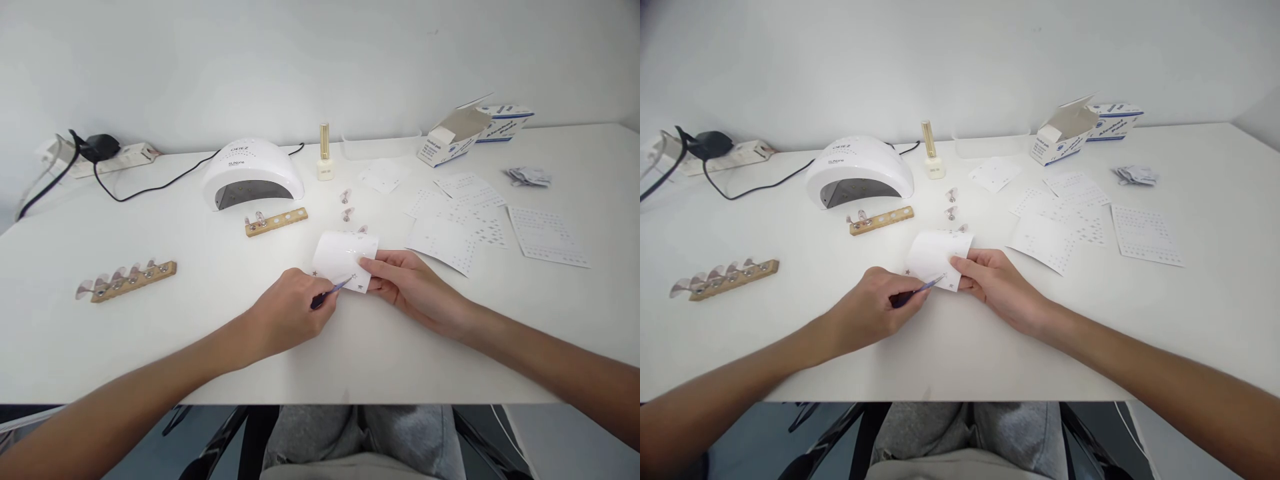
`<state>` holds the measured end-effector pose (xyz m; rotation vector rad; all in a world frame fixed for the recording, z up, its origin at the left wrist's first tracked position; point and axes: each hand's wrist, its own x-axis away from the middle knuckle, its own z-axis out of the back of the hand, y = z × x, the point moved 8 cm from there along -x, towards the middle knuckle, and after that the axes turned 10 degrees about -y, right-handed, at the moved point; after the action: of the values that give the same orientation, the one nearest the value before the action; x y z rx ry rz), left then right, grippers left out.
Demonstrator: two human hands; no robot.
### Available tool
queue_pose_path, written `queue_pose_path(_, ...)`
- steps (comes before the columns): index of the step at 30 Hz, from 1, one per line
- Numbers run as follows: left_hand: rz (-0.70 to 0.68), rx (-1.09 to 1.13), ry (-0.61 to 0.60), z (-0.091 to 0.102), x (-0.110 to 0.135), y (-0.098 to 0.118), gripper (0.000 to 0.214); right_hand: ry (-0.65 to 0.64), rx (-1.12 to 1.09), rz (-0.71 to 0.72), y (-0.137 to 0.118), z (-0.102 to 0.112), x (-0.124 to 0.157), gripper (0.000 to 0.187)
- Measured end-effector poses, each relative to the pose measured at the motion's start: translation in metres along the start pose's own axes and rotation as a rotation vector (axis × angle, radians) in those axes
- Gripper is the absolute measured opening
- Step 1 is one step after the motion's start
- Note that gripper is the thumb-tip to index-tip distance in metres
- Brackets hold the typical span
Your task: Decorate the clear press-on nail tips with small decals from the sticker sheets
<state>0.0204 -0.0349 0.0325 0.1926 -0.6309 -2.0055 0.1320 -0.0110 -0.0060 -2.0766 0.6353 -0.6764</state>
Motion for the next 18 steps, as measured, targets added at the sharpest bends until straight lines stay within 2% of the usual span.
queue_pose_path(6,0.013,0.009,-0.006,-0.0007,0.0001,-0.0012,0.032,0.0,0.005,0.003,0.001,0.0013,0.0004,0.021)
queue_pose_path(18,-0.052,-0.012,0.038,0.0017,-0.001,0.0036,0.03,0.023,0.047,0.019,-0.0021,-0.0018,-0.0004,0.019)
